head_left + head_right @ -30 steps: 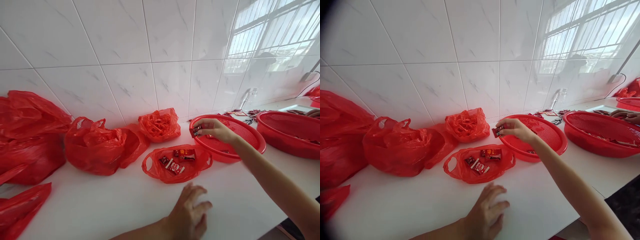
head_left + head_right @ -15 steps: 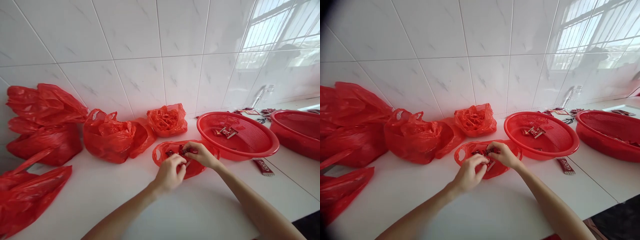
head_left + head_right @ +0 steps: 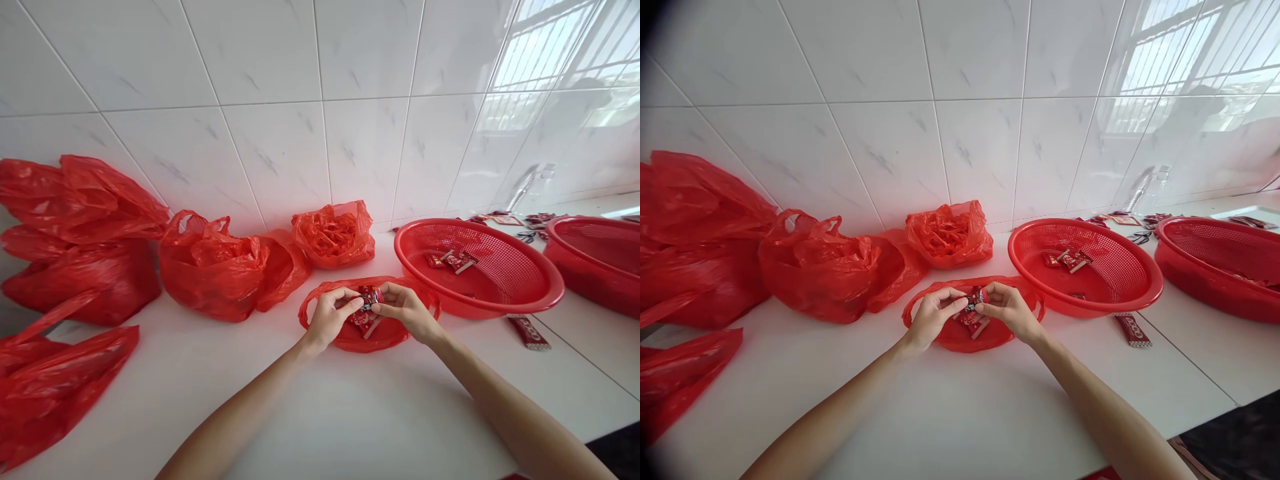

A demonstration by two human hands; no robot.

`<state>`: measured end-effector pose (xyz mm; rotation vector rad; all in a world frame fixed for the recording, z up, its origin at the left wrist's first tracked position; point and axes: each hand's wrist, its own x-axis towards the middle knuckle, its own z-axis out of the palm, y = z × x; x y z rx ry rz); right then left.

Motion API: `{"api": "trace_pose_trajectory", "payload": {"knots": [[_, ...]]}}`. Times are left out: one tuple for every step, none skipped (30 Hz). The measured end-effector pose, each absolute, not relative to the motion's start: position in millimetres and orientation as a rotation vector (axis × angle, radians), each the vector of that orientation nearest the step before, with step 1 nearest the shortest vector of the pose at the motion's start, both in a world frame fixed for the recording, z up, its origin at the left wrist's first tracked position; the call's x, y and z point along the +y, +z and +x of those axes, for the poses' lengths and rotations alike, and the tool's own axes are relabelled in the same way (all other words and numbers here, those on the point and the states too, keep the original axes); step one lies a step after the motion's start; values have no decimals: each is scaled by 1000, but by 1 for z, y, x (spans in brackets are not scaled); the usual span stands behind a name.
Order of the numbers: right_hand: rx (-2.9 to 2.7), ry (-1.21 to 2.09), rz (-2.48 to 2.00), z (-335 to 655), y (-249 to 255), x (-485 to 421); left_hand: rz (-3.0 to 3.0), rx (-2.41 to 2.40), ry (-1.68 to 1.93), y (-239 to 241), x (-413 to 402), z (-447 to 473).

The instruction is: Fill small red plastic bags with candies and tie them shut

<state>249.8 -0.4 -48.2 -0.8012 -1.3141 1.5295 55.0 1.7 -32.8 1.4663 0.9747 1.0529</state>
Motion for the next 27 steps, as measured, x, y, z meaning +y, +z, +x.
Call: {"api": "trace_pose_trajectory", "payload": {"knots": [[-1309,1528,-792,249,-48,-1,1428,975,1061,-32,1,56],[-1300,1526,-783,248,-49,-1,1386,974,1076,-31,1,56],[-1283,1521,-776,247,-49,-2,1342,969,1093,-31,0,57],[-1266,1519,-771,246,-49,-2,1306,963,1105,-31,0,58],[-1257,1518,-768,245,-48,-3,1283,959,1110,-31,0,58],[-1261,1517,-766,244,-48,-4,1282,959,1106,-30,1,58],[-1277,1507,-765,243,-47,-5,1304,966,1095,-30,1,58],[-1300,1487,-768,243,-47,-6,1345,985,1081,-29,2,57],[-1324,1456,-779,242,-46,-7,1398,1015,1071,-29,3,56],[-1345,1414,-801,242,-47,-7,1455,1057,1070,-27,4,54],[-1365,1359,-835,242,-47,-7,1512,1109,1072,-26,5,52],[-1387,1287,-882,242,-49,-6,1573,1167,1068,-25,7,50],[-1416,1201,-939,243,-51,-5,1644,1228,1053,-24,8,47],[-1456,1104,-1002,244,-54,-3,1731,1283,1017,-23,9,45],[-1504,1001,-1060,245,-57,-1,1831,1331,960,-23,10,42],[-1555,900,-1110,246,-59,1,1939,1368,884,-22,11,40],[-1603,808,-1147,248,-62,3,2044,1394,798,-22,11,38],[-1647,726,-1171,250,-63,4,2140,1411,711,-21,11,36],[-1691,649,-1185,252,-63,5,2217,1424,625,-20,10,34],[-1733,569,-1191,254,-62,6,2271,1438,542,-18,9,32],[-1776,483,-1192,256,-60,5,2305,1455,461,-16,8,29],[-1821,393,-1189,258,-58,4,2321,1481,383,-13,7,27],[-1868,302,-1180,260,-55,3,2323,1518,313,-9,6,24],[-1915,210,-1161,261,-52,2,2317,1559,258,-4,4,21],[-1960,117,-1129,263,-49,0,2309,1600,226,2,3,17],[-1999,19,-1085,264,-47,-2,2305,1637,215,8,3,14],[-2025,-81,-1032,265,-45,-3,2301,1670,217,14,1,10]]}}
